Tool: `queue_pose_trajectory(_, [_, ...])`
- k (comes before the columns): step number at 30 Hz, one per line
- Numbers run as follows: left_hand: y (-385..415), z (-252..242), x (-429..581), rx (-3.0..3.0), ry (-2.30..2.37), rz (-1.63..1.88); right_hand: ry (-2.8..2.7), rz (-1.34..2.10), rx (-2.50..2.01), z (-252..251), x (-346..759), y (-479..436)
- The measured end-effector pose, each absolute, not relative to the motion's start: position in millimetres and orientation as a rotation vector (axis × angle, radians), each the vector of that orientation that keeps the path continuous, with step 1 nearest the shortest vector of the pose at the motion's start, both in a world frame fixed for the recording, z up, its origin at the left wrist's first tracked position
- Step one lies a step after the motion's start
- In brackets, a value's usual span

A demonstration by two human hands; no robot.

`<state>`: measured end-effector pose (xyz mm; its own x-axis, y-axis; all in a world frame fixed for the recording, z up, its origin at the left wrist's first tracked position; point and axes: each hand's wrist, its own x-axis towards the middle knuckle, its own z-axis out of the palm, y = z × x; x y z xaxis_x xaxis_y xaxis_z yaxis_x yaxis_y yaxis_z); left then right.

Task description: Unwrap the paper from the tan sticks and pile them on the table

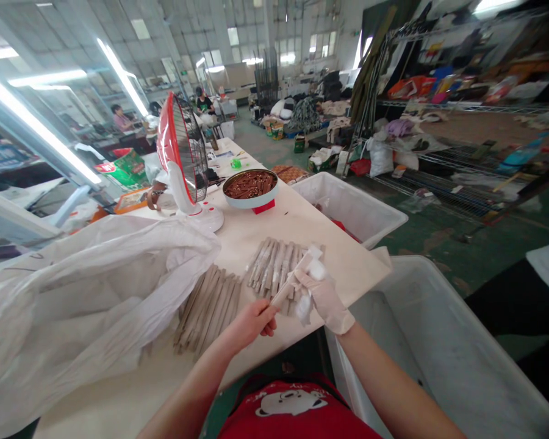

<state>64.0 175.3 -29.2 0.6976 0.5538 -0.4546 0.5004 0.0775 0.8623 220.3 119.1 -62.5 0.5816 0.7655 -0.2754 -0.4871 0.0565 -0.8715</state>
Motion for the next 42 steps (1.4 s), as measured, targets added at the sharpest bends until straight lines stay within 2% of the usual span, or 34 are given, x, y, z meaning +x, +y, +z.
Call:
queue_pose_trajectory(5, [180,-35,60,1.732,0.971,0.321,-0.458,1.021,-1.237,-68,206,121])
queue_pose_trajectory(11, [187,-45,58,1.808,0.959,0.292,-0.240,1.027,-0.972,-66,218,133])
queue_pose_trajectory(15, [197,-55,71,1.808,0.983,0.429,-0.252,1.128,-0.891,-71,207,144])
queue_pose_trajectory(20, [212,-63,65,1.830,0.951,0.271,-0.199,1.158,-0.945,-79,214,156])
queue_pose_trajectory(26, [227,-99,82,1.806,1.042,0.317,-0.095,1.200,-0.983,-104,215,172])
queue_pose_trajectory(33, [306,-145,131,1.779,1.301,0.227,-0.016,1.325,-0.787,-107,269,163])
queue_pose_trajectory(37, [319,-138,149,1.879,1.296,0.293,0.016,1.318,-0.776,-103,275,158])
queue_pose_trajectory(42, [265,-106,144,1.813,0.939,0.231,-0.086,1.196,-0.902,-108,261,160])
